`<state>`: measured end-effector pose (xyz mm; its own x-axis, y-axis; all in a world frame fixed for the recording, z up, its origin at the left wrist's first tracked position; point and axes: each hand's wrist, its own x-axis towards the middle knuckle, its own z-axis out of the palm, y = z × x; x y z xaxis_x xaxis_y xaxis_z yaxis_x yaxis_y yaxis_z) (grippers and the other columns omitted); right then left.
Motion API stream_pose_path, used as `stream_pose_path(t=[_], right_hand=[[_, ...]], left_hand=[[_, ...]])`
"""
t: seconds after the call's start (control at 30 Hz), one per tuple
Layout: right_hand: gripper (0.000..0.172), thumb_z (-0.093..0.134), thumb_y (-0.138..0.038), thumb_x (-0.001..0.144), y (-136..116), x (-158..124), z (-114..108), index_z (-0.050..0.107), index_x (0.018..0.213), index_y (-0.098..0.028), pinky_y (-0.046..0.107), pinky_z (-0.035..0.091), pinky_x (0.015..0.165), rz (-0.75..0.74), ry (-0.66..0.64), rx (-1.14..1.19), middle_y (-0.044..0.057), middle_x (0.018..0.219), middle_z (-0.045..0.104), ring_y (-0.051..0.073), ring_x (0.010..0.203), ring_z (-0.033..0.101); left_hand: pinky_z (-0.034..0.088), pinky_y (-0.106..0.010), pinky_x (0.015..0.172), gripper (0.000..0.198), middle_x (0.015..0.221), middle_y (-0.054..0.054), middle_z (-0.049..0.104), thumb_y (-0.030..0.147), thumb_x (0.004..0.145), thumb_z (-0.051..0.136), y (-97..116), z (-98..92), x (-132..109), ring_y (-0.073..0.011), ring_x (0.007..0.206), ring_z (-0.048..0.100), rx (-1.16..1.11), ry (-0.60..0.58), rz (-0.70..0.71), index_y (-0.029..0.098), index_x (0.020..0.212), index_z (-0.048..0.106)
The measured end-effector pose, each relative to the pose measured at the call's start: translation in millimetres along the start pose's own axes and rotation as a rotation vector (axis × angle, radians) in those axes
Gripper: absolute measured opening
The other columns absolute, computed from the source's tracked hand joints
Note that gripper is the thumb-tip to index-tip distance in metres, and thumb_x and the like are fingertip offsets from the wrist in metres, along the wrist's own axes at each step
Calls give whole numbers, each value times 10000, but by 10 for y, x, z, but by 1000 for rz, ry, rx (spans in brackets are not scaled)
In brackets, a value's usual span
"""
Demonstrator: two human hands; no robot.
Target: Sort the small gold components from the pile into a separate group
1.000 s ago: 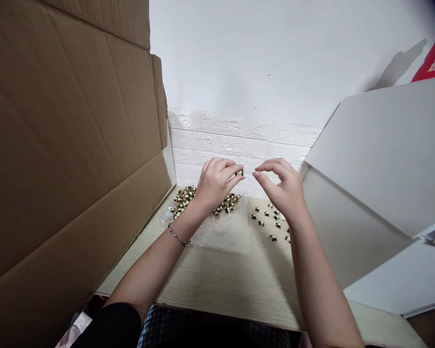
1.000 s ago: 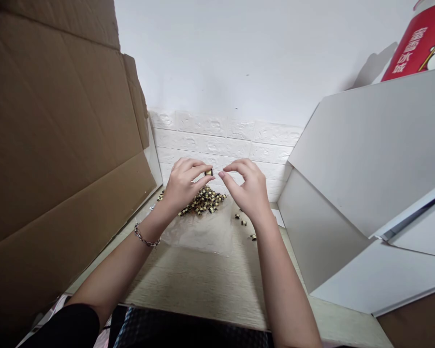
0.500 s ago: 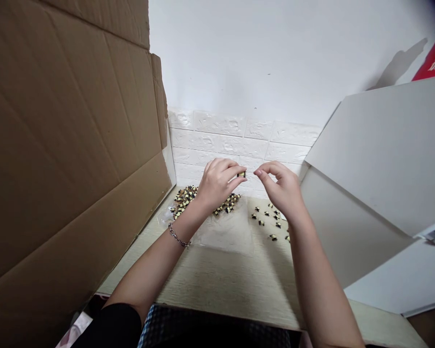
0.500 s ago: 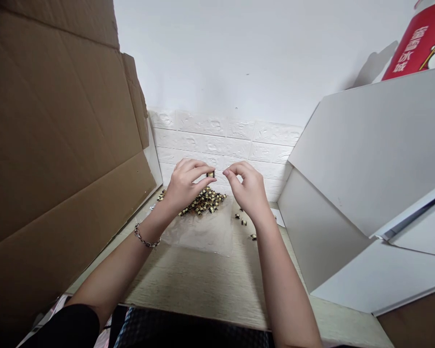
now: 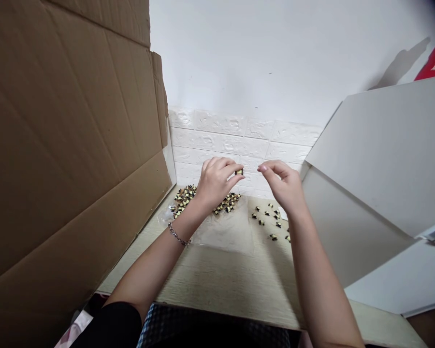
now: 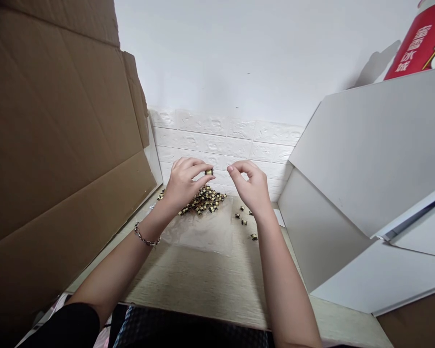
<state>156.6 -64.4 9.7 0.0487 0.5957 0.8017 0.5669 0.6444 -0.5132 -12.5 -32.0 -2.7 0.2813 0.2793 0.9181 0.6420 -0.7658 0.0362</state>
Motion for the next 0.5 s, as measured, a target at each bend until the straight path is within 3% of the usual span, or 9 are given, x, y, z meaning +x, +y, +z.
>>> stream_pose_path(t=[0.23,0.5], right_hand=[[130,581,-317,700,-185,-60,-39,604,636,-206,285,419,752,-36,-64,-113,-1,764,613,131,770,561],[98,541,-258,727,-180,-72,-10,600,665,-211,281,424,723,-122,13,-225,1,756,609,131,751,562]], left_hand=[[317,-289,788,198,848,12,609,364,744,562,-3,-10,4,-137,839,505,30,17,-58,240,890,612],[315,-288,791,197,843,15,608,368,746,558,11,-8,5,-135,834,503,42,0,-53,247,891,611]])
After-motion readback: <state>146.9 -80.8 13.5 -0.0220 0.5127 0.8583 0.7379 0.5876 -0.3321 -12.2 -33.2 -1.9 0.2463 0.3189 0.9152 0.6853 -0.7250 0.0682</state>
